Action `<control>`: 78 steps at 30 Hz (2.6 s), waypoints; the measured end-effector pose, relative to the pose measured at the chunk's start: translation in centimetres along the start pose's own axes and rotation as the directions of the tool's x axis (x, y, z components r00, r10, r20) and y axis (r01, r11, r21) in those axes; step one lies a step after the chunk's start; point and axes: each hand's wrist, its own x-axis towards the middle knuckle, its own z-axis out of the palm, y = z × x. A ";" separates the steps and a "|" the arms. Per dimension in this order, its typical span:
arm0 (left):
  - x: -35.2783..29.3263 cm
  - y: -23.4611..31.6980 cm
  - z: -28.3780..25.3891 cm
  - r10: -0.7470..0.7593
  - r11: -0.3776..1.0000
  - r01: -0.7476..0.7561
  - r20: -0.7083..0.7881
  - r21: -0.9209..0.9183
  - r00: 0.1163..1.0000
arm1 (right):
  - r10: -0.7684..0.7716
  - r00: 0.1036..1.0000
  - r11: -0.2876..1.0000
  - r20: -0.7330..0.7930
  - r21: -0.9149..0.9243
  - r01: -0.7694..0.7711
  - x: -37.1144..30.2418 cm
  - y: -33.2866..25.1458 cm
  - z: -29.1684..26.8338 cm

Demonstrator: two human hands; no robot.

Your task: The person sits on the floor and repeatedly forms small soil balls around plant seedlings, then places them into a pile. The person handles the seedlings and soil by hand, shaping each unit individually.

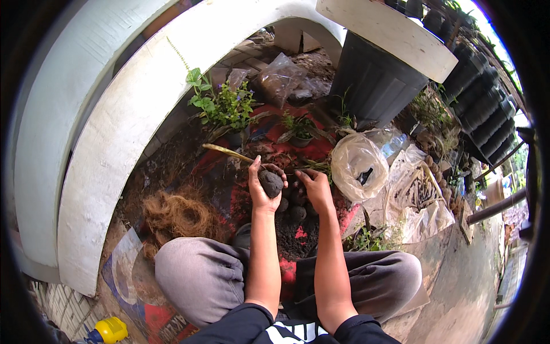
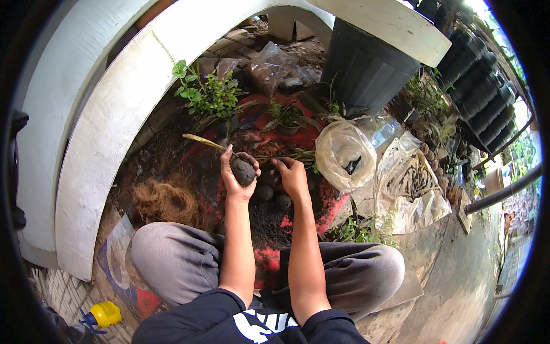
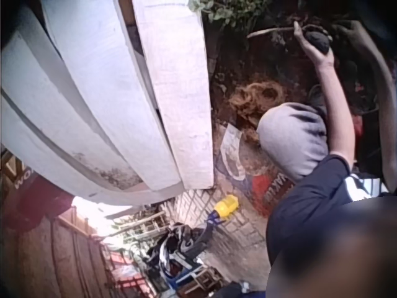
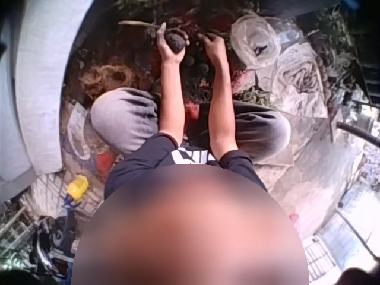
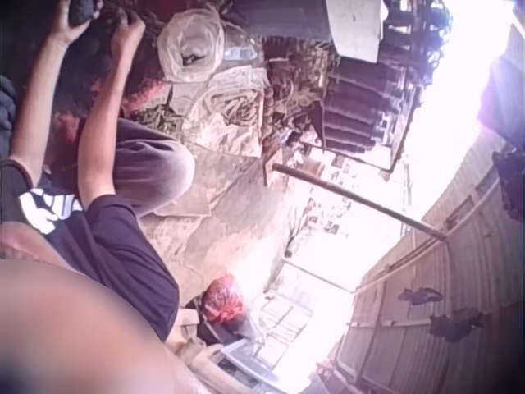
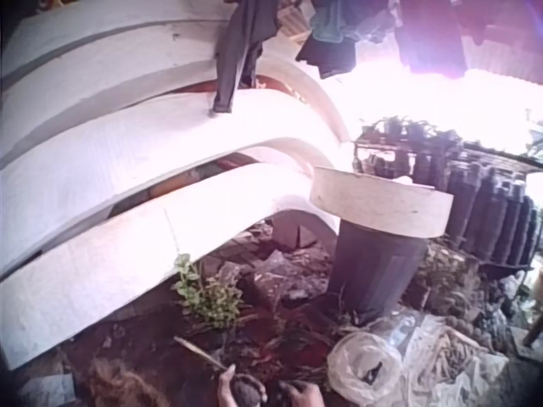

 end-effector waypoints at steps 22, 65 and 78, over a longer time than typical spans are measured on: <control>0.1 1.2 2.1 -0.158 0.963 0.119 -0.151 -0.243 0.976 | -0.049 0.999 0.984 0.004 0.174 0.047 -2.3 -6.8 0.9; -1.2 2.3 3.9 0.029 0.999 -0.027 0.106 -0.025 0.994 | -0.149 0.969 0.988 0.199 -0.010 0.154 -4.1 -7.9 3.3; -1.3 1.5 4.3 -0.085 0.987 0.084 0.001 -0.133 0.996 | 0.004 0.979 0.950 0.202 0.304 -0.067 -3.1 -7.6 0.5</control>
